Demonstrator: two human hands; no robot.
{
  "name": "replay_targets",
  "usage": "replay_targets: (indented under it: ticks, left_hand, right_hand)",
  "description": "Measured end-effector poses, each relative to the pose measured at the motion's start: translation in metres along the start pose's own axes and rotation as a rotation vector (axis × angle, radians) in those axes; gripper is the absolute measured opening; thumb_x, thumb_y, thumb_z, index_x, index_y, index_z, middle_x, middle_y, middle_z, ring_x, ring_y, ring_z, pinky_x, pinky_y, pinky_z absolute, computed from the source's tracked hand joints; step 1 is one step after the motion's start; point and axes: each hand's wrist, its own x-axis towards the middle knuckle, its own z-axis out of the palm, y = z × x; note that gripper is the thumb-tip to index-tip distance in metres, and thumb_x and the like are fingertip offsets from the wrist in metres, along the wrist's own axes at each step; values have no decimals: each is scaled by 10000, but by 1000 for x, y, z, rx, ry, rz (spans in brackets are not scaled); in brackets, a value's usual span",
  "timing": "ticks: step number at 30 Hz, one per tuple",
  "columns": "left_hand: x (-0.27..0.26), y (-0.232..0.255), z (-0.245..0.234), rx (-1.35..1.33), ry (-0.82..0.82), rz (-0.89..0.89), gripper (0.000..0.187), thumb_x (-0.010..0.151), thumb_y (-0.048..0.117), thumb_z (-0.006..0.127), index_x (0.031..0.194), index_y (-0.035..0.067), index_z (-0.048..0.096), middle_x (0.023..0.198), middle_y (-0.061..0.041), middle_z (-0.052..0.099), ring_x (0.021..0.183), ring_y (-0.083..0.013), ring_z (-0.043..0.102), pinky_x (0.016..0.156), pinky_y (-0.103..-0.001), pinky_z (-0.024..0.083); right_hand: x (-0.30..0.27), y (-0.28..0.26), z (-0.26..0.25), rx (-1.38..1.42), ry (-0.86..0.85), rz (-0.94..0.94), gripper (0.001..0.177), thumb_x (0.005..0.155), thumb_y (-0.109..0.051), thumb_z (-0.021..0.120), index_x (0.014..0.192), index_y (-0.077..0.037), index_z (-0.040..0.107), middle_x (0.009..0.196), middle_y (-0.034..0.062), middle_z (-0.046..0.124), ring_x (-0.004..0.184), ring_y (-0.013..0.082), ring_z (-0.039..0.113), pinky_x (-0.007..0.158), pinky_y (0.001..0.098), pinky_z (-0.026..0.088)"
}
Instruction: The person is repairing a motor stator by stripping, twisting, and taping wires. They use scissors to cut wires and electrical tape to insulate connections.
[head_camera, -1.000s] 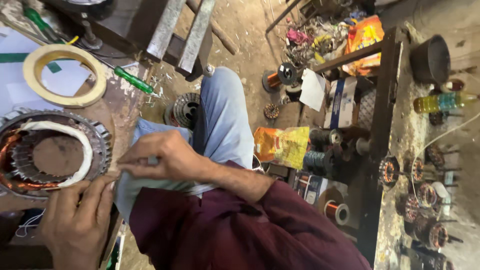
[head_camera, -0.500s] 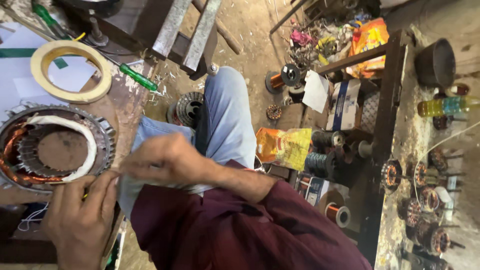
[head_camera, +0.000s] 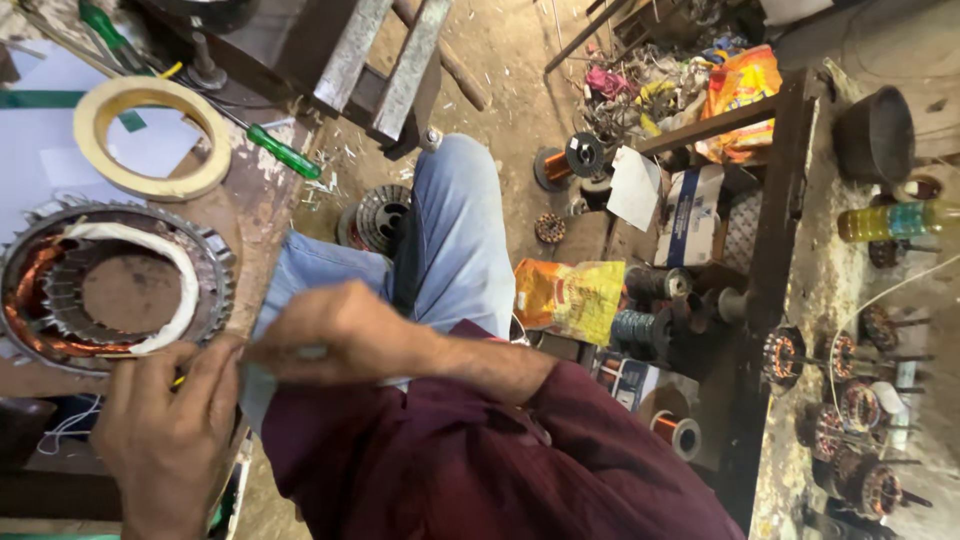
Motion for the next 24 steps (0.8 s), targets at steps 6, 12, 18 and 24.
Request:
replay_targets:
  ticks: [6,12,18,24]
  left_hand:
    - [6,-2,1,-16,12,32,211,936,169,798,1146,186,801,975,-32,605,879,-226,602,776,-356,515]
    - [1,-1,-1,-2,-27,-21,205,937,169,810,1141,190,809,939,-28,606,865,-223,584,761,-367,500]
    - [-5,-1,2,-8,-20,-2,139,993,187,809,1130,184,786,959,-11,612,896,-210,594,759,-336,495]
    - [-3,-3,6,8,11,12,148,999,194,812,1145,189,789,946,-13,615,888,-206,598,753,-326,499]
  right_hand:
    - [2,3,-1,17,-177,30,177,904,-137,777,1072,-79,779,962,69,752,903,235,739,763,329,591]
    - [4,4,2,-163,-39,54,151,826,-145,832,964,-93,800,934,87,769,824,253,717,729,359,565]
    - [-3,8,2,2,75,87,205,897,-166,808,1090,-113,765,1006,53,756,860,187,740,776,288,598]
    - [-1,6,-1,14,-20,9,250,884,-196,811,1110,-97,769,987,73,748,893,236,726,823,341,586]
